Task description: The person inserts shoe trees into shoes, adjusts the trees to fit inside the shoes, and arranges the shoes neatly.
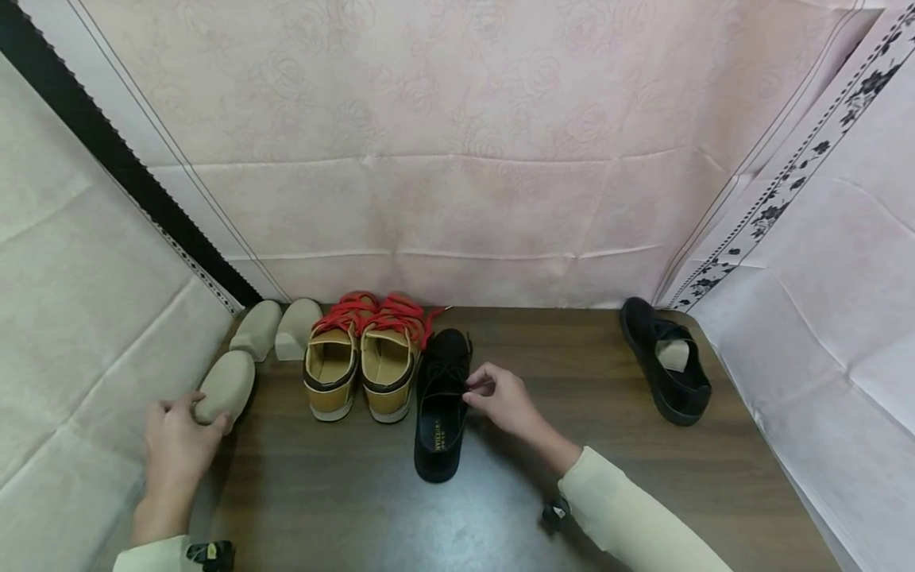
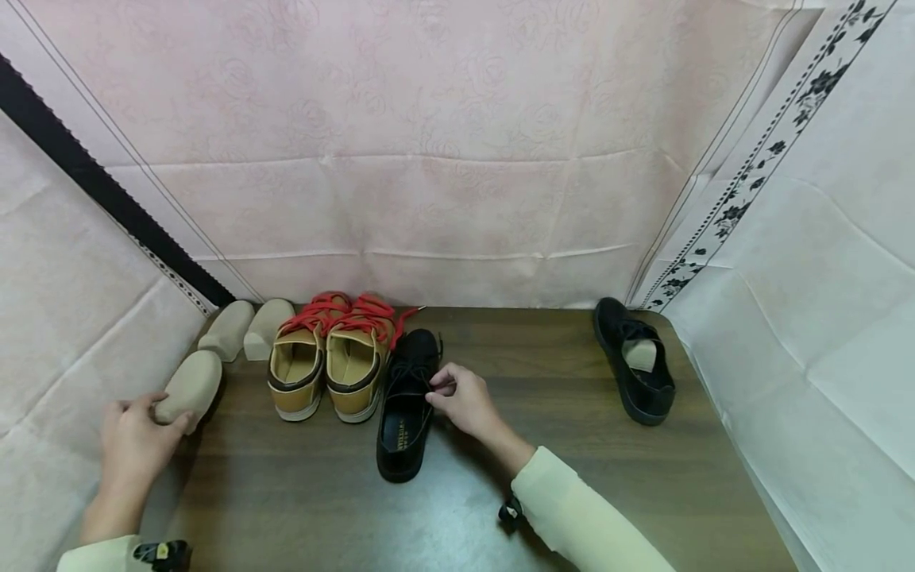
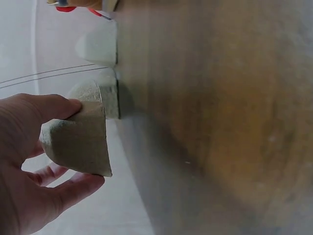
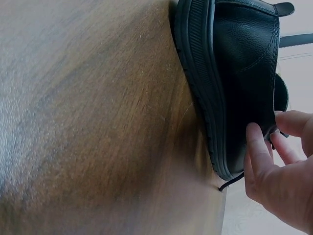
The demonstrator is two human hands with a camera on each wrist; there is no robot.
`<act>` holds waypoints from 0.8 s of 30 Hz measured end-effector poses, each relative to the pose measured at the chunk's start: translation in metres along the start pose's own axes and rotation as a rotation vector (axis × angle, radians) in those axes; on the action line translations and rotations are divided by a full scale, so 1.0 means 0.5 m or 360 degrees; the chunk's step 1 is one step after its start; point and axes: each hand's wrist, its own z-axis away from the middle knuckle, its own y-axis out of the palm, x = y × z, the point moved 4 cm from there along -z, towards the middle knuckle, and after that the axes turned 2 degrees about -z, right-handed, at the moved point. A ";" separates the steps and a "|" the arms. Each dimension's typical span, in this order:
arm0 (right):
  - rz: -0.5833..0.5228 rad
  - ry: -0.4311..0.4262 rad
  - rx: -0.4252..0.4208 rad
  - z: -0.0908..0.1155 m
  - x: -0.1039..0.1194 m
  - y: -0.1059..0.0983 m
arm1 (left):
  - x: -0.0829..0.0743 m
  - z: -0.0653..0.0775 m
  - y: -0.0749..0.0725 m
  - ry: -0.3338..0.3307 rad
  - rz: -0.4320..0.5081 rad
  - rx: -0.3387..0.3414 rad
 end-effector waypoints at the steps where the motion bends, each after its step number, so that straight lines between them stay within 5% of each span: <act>1: 0.0001 -0.0003 -0.0001 0.000 0.000 0.000 | -0.004 0.001 -0.003 0.0010 0.0002 -0.0008; 11: 0.0004 -0.0035 -0.0003 0.001 0.002 -0.001 | -0.041 0.002 -0.026 0.0155 0.0025 -0.0137; 24: -0.0031 -0.0038 0.0006 0.006 0.006 -0.002 | -0.096 0.009 -0.048 0.0293 0.0014 -0.0124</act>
